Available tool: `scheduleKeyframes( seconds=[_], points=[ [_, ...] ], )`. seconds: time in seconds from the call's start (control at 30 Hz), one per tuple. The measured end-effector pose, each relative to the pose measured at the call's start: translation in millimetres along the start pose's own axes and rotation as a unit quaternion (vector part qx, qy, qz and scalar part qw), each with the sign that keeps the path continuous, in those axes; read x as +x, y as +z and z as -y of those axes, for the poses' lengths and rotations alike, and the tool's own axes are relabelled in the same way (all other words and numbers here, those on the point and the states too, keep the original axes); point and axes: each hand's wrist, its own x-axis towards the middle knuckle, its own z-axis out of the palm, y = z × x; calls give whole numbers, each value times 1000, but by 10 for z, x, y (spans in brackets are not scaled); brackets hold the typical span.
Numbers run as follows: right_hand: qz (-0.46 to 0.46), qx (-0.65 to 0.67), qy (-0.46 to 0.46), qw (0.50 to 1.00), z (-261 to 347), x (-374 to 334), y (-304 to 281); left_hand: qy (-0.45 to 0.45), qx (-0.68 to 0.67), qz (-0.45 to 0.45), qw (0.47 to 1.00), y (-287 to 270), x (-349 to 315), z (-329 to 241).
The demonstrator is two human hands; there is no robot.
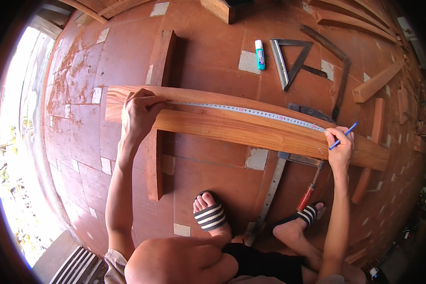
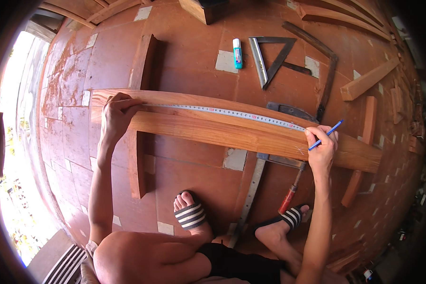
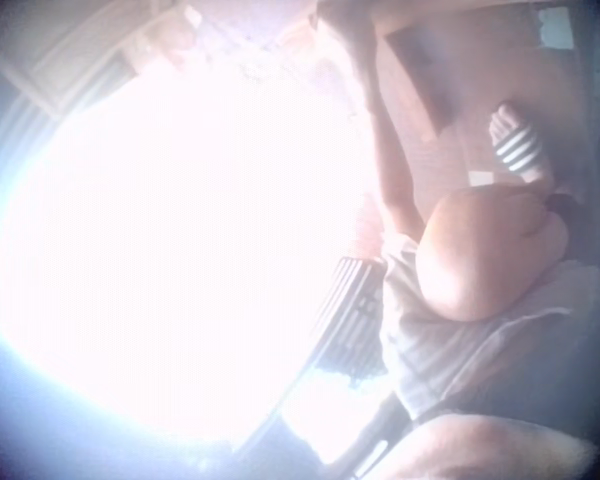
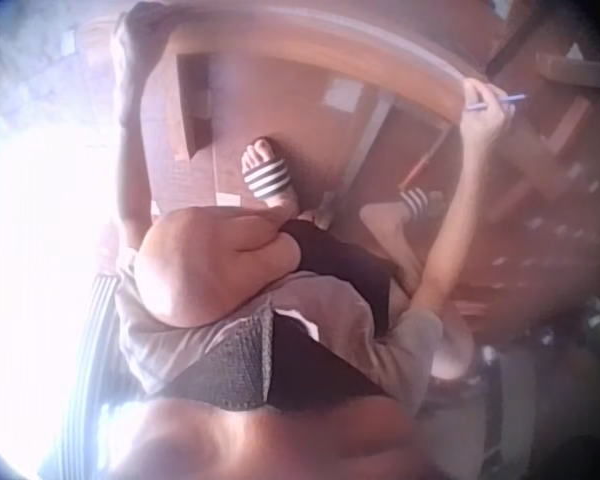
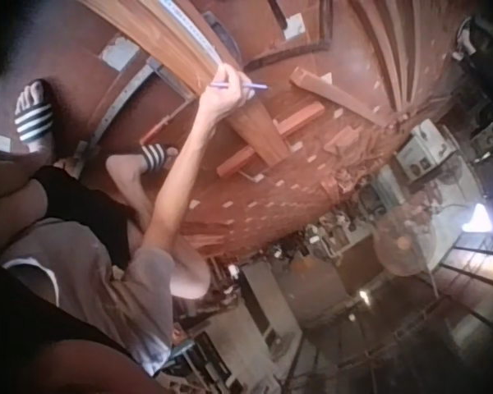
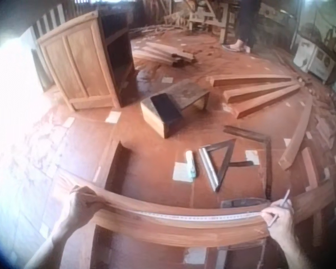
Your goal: The person measures a curved wooden plank using a tape measure and marks it with a pen. They then use a try square to draw perpendicular lines at the marked points.
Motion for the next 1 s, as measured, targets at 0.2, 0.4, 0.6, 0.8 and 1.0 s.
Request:
scheduleKeyframes(
  seconds=[0.2,0.4,0.6,0.8,1.0],
  points=[
    [-30,3,-4,1000,-6,-18,23,-17,-17,21,999,18,-2,54],
    [-62,29,-2,998,-51,-57,103,-41,-24,34,998,30,11,137],
    [-84,32,-5,996,-83,-107,151,-34,-19,49,998,39,10,302],
    [-102,68,7,992,-83,-121,197,-46,-23,58,997,39,30,420],
    [-102,54,0,993,-75,-120,181,-30,-19,55,998,52,34,518]
  ],
)
